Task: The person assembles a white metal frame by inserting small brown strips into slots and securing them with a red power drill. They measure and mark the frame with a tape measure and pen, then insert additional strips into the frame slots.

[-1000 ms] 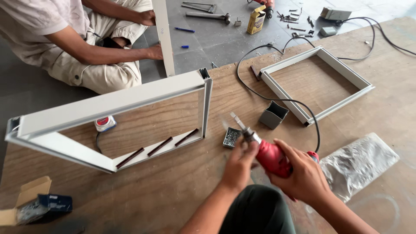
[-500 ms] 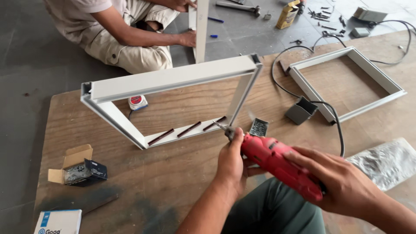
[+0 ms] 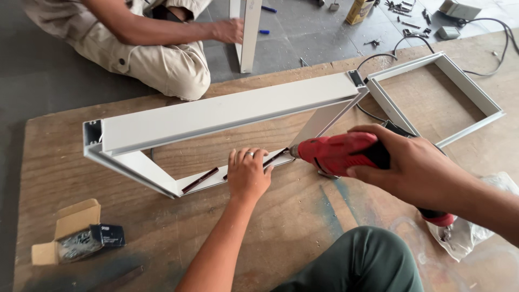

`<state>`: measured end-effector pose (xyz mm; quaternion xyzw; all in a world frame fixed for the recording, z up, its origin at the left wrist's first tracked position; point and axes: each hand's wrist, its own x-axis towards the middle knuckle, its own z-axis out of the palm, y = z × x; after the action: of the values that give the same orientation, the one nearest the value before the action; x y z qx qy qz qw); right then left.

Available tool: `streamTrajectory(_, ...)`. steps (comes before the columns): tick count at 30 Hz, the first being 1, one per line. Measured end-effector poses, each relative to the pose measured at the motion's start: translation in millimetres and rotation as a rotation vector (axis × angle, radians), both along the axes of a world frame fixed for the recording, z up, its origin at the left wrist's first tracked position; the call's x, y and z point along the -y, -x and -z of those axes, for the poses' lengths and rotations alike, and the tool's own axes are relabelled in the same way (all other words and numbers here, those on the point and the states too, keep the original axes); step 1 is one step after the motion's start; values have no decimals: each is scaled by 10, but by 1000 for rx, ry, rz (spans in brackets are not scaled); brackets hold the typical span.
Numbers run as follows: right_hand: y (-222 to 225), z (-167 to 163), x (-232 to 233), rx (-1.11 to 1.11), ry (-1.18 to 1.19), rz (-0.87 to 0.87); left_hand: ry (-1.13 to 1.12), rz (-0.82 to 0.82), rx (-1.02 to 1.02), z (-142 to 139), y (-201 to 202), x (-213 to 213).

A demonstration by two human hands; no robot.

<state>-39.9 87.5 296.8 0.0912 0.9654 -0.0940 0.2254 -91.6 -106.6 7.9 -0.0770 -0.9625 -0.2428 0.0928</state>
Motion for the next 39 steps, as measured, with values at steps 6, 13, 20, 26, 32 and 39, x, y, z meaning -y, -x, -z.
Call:
streamTrajectory(6,224,48,334,74,-16,89,-24,56,-7,299,285,-112)
streamTrajectory(13,363,184,531,95,-127,50,-27,14,29,387,286,-246)
streamTrajectory(20,404,347,651,45,-76,81,-60,-18,-78,514,327,-261)
streamTrajectory(26,469,433,676,71,-91,120,-65,-17,-161,651,368,-261)
streamTrajectory(32,535,507,639,9,-64,39,-87,-20,-171,689,369,-247)
streamTrajectory(39,610,553,624,6,-86,28,-105,-34,-196,682,375,-247)
